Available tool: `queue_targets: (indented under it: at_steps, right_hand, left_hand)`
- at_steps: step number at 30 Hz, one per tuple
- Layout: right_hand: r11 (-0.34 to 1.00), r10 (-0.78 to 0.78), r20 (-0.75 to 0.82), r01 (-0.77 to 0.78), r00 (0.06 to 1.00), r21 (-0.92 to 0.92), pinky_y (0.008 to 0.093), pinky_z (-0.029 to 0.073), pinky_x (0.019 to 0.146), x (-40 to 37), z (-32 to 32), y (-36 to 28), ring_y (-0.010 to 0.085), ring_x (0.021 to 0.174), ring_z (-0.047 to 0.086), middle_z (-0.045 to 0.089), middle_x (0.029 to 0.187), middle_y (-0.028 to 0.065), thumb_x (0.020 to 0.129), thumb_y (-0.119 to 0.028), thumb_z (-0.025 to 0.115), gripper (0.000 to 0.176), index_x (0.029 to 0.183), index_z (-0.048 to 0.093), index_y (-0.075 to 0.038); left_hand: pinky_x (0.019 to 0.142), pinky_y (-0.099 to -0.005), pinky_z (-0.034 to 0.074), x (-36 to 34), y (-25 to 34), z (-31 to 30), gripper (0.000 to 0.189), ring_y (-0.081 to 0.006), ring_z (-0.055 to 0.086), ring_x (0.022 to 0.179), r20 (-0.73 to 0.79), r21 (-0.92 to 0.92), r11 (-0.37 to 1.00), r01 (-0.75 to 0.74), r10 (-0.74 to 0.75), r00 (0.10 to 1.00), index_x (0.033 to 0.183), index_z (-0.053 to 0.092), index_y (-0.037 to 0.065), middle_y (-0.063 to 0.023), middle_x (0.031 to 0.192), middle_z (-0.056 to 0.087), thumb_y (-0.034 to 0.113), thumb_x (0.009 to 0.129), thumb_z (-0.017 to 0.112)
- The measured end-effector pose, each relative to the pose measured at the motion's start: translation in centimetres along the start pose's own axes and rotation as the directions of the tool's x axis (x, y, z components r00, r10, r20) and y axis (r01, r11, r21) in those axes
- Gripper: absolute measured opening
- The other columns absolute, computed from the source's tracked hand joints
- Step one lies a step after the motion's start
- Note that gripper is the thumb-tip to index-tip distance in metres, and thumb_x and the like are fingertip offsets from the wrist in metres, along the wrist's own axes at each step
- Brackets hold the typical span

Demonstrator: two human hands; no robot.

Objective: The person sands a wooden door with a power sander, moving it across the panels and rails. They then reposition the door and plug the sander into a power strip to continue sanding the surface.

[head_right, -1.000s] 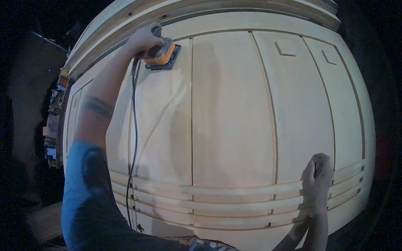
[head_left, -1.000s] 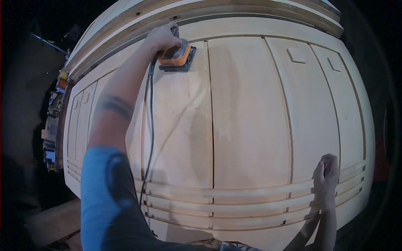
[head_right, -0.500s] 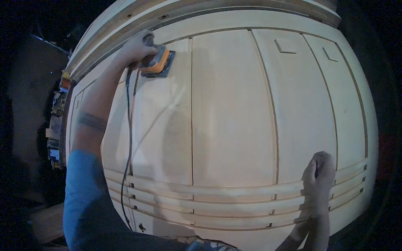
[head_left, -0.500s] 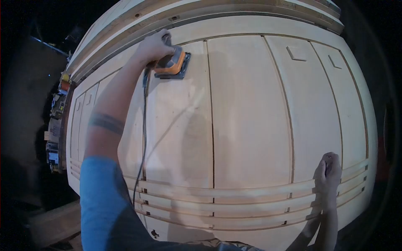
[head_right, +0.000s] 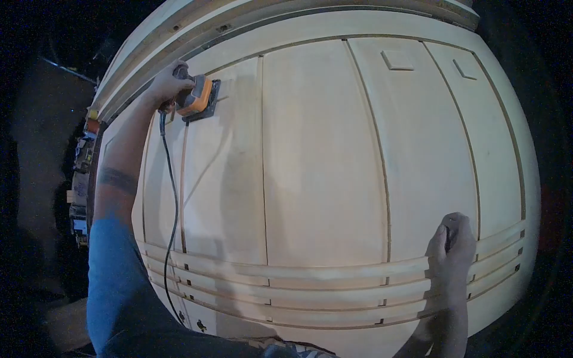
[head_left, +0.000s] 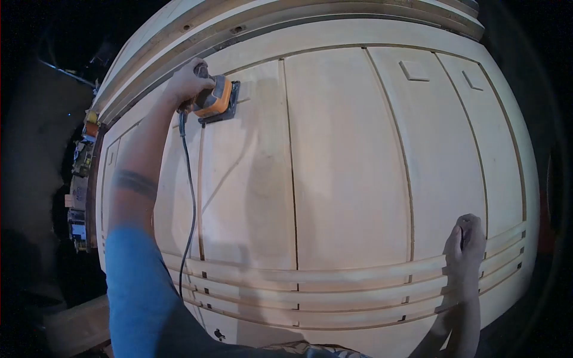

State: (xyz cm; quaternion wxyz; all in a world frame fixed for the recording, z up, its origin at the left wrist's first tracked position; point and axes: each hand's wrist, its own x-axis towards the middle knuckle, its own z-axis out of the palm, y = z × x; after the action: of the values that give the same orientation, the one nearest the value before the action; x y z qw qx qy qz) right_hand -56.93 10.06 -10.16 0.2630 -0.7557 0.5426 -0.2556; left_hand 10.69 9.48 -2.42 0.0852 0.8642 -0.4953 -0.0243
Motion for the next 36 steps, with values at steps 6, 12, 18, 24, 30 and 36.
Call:
queue_targets:
  at_steps: [6,12,18,24,30,36]
  right_hand:
    - [0.993,-0.093,-0.018,0.092,0.995,-0.073,0.0268,0.037,0.057,0.1,0.2,1.4,0.0102,0.061,0.045,0.052,0.073,0.0048,0.094,-0.003,0.051,0.011,0.104,0.053,0.001]
    - [0.997,0.071,0.020,-0.071,0.997,-0.043,0.0293,0.043,0.063,0.0,-0.5,0.3,0.0139,0.066,0.051,0.056,0.079,0.0075,0.089,0.001,0.053,0.012,0.101,0.056,0.000]
    - [1.000,0.009,-0.043,-0.007,0.999,0.029,0.0287,0.042,0.060,0.1,0.3,0.0,0.0141,0.064,0.051,0.056,0.076,0.0079,0.089,0.001,0.053,0.012,0.101,0.055,0.000]
    - [0.998,-0.035,-0.036,0.033,0.999,-0.053,0.0297,0.042,0.059,-0.1,-0.1,-0.2,0.0146,0.062,0.052,0.054,0.072,0.0076,0.091,-0.001,0.054,0.015,0.106,0.055,0.000]
    - [0.997,-0.022,-0.057,0.018,0.998,-0.069,0.0307,0.042,0.058,-0.2,-0.5,-0.3,0.0163,0.060,0.051,0.055,0.071,0.0096,0.088,-0.001,0.057,0.015,0.103,0.057,-0.001]
    - [0.998,-0.024,-0.080,0.020,0.997,-0.058,0.0317,0.041,0.056,-0.2,-0.1,0.5,0.0170,0.058,0.049,0.052,0.068,0.0086,0.088,-0.002,0.061,0.018,0.105,0.058,-0.001]
  left_hand:
    - [0.094,-0.0412,0.050,-0.9,5.9,0.4,0.070,-0.0370,0.064,0.109,-0.008,0.070,0.994,-0.083,0.084,0.996,0.127,0.058,0.015,-0.0196,0.118,0.067,0.043,0.065,0.076]
    - [0.093,-0.0413,0.052,3.6,7.0,0.5,0.069,-0.0352,0.065,0.109,0.030,0.048,0.999,0.007,-0.008,1.000,0.127,0.057,0.015,-0.0193,0.121,0.066,0.039,0.065,0.077]
    - [0.094,-0.0405,0.051,2.3,0.8,-1.0,0.067,-0.0329,0.063,0.112,0.003,0.095,0.989,0.116,-0.117,0.993,0.126,0.060,0.014,-0.0186,0.120,0.066,0.034,0.065,0.079]
    - [0.097,-0.0410,0.050,-3.1,5.2,-3.5,0.064,-0.0344,0.062,0.114,-0.072,0.159,0.987,-0.004,0.016,0.997,0.125,0.062,0.015,-0.0190,0.123,0.065,0.039,0.067,0.077]
    - [0.098,-0.0441,0.051,-3.5,12.3,-1.7,0.059,-0.0373,0.062,0.114,0.025,0.313,0.948,-0.051,0.045,0.999,0.125,0.062,0.015,-0.0180,0.120,0.067,0.035,0.071,0.071]
    - [0.097,-0.0446,0.051,-1.1,15.0,0.4,0.049,-0.0378,0.062,0.115,0.054,0.498,0.865,-0.061,0.040,0.998,0.124,0.062,0.011,-0.0168,0.119,0.068,0.028,0.078,0.065]
